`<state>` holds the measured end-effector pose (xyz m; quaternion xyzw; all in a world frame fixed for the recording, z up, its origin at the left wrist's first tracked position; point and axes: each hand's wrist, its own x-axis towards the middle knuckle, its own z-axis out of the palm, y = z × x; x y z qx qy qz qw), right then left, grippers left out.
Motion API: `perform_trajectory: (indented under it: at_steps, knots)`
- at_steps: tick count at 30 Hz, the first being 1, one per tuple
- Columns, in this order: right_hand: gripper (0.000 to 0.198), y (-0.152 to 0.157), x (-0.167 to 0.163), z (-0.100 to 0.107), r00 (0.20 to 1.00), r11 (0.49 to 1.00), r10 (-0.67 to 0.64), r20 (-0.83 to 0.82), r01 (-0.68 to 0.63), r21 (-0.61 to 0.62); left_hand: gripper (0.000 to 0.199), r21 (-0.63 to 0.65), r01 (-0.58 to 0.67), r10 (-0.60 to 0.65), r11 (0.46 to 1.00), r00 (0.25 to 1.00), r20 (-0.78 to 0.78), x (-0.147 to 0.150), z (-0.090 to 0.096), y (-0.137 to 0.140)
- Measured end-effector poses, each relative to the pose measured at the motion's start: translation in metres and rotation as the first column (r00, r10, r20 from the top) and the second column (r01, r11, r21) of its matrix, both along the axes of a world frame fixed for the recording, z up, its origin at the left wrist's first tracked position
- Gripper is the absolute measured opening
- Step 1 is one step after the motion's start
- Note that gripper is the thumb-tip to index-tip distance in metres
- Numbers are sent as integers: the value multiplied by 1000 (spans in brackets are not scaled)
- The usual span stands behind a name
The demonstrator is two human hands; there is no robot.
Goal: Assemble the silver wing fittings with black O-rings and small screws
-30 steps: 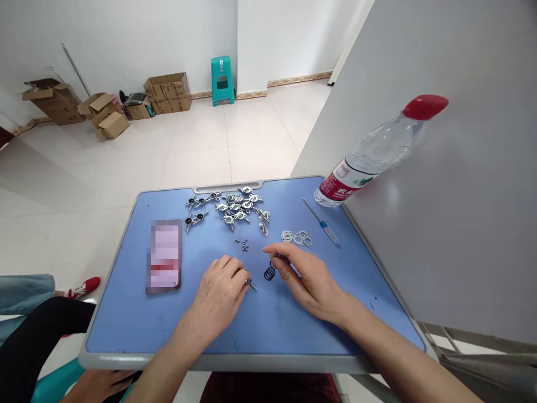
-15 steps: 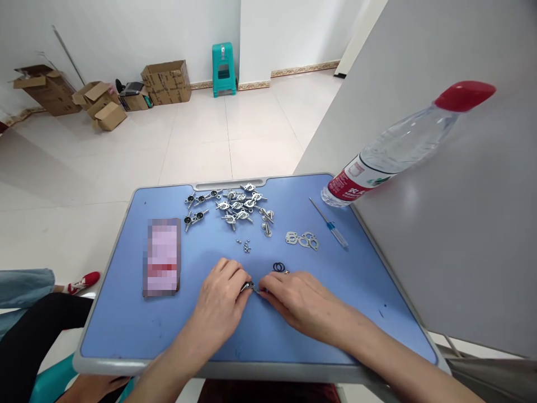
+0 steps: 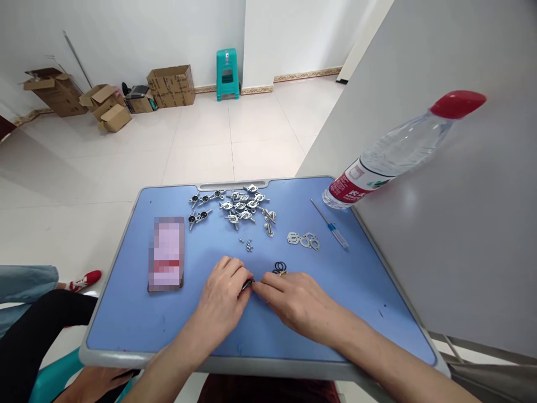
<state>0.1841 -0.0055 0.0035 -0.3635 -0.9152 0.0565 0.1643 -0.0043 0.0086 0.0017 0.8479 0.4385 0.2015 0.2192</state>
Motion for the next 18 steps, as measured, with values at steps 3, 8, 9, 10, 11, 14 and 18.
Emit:
perform_trajectory:
  at_steps: [3, 8, 9, 10, 11, 14, 18]
  knots:
    - [30, -2, 0, -1, 997, 998, 46, 62, -48, 36, 18, 18, 5, -6, 1000, 1000, 15, 0, -1, 0]
    - [29, -3, -3, 1, 989, 991, 77, 127, -90, 104, 18, 46, 2, -2, 999, 1000, 6, 0, -1, -1]
    - [30, -3, -3, 2, 988, 990, 79, 135, -94, 104, 18, 49, 0, 0, 999, 1000, 7, 0, -1, -1]
    - [31, -3, -3, 2, 987, 990, 82, 140, -97, 102, 19, 52, -1, 0, 999, 1000, 10, 0, 0, -1]
    - [31, -3, -3, 3, 986, 990, 84, 142, -98, 99, 19, 54, -1, 0, 999, 1000, 14, 0, 0, -1]
    - [29, -3, -2, 3, 986, 990, 91, 143, -105, 91, 20, 56, -1, 0, 998, 1000, 31, -2, 3, -3]
    - [27, -4, -3, 3, 984, 990, 96, 152, -110, 88, 23, 37, 19, -20, 999, 999, 39, -5, 5, -5]
